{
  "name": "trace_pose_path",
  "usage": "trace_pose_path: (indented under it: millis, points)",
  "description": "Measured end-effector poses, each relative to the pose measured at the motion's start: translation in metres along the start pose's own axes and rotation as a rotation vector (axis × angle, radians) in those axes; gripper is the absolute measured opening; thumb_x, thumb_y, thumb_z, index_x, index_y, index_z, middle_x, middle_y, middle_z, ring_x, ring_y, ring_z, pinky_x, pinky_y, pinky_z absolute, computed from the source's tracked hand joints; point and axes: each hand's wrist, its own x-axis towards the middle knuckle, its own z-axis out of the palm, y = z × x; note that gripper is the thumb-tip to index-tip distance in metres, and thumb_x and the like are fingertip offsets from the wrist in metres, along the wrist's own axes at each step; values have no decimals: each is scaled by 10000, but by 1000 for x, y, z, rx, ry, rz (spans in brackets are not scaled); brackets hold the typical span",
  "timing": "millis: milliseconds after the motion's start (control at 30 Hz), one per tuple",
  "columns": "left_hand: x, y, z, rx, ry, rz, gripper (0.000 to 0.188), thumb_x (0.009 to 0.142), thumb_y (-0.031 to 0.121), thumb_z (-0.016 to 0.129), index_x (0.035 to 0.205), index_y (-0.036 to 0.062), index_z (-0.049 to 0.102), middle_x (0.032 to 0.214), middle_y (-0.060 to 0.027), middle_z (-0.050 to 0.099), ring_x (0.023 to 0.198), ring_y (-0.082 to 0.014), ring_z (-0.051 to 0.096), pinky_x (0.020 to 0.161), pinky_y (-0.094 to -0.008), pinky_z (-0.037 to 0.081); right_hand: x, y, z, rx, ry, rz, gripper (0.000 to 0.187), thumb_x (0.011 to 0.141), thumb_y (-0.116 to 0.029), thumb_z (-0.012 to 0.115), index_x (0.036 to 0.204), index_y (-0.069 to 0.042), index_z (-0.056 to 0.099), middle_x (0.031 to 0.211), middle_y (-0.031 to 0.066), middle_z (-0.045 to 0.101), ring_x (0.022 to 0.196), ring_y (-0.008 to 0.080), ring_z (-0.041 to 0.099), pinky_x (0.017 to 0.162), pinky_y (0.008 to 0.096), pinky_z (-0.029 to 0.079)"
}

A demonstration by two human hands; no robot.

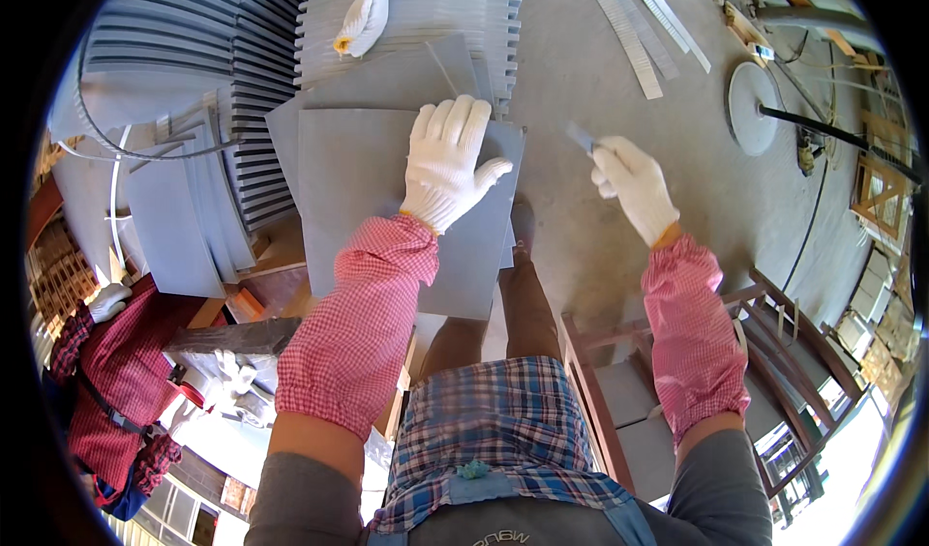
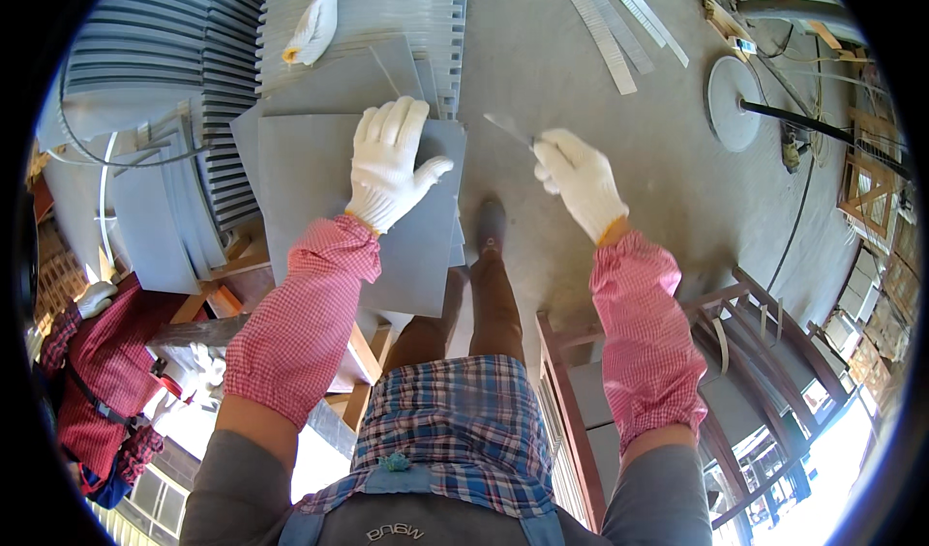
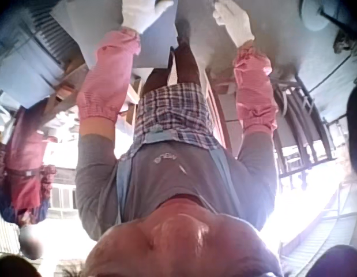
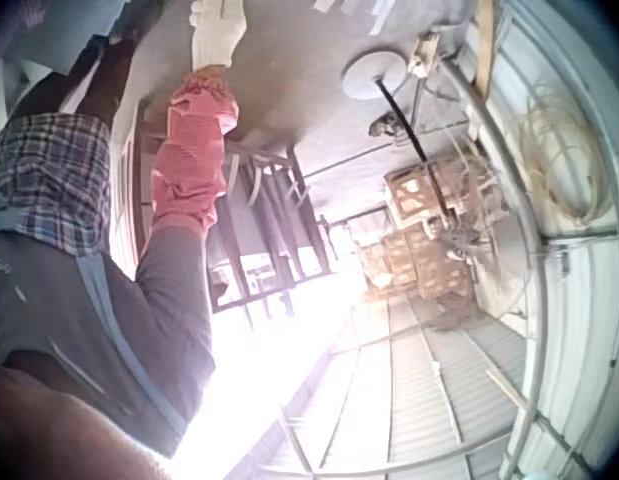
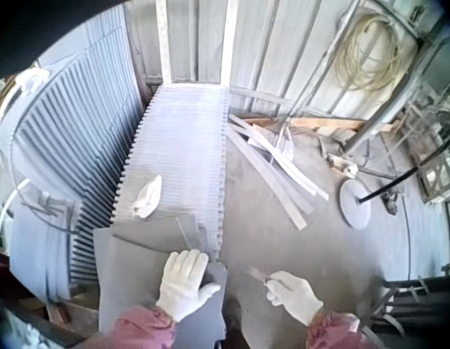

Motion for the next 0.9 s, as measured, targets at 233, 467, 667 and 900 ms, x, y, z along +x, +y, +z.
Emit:
trace_pose_path:
  millis: [233, 467, 667, 900]
  points:
    - [3, -3, 2, 81, -70, -35, 881, 635, 360, 924, 1370, 43, 554, 1264, -139, 594, 1123, -351, 562, 1015, -486, 464, 82, -39, 12, -626, -376, -188, 328, 1026, -340, 542, 1152, -89, 710, 887, 89, 699, 765, 232, 653, 745, 349, 527]
    - [3, 0, 8, 183, -99, -30, 797, 703, 437, 863, 1353, 62, 594, 1266, -140, 585, 1154, -342, 548, 1032, -502, 457, 97, -41, 18, -647, -461, -269, 300, 1026, -322, 541, 1124, -93, 707, 932, 88, 720, 792, 258, 683, 768, 360, 541]
    - [5, -1, 8, 189, -180, -49, 780, 693, 433, 865, 1326, 55, 610, 1272, -127, 589, 1147, -337, 550, 1034, -498, 461, 104, -39, 22, -749, -425, -369, 259, 1019, -299, 553, 1111, -114, 709, 950, 105, 732, 811, 311, 694, 744, 390, 548]
    - [8, -1, 6, 199, -160, -34, 778, 660, 425, 876, 1290, 45, 624, 1251, -125, 605, 1102, -335, 561, 999, -494, 477, 94, -29, 28, -926, -333, -632, 140, 970, -174, 626, 1091, -144, 690, 908, 61, 712, 818, 291, 711, 691, 396, 577]
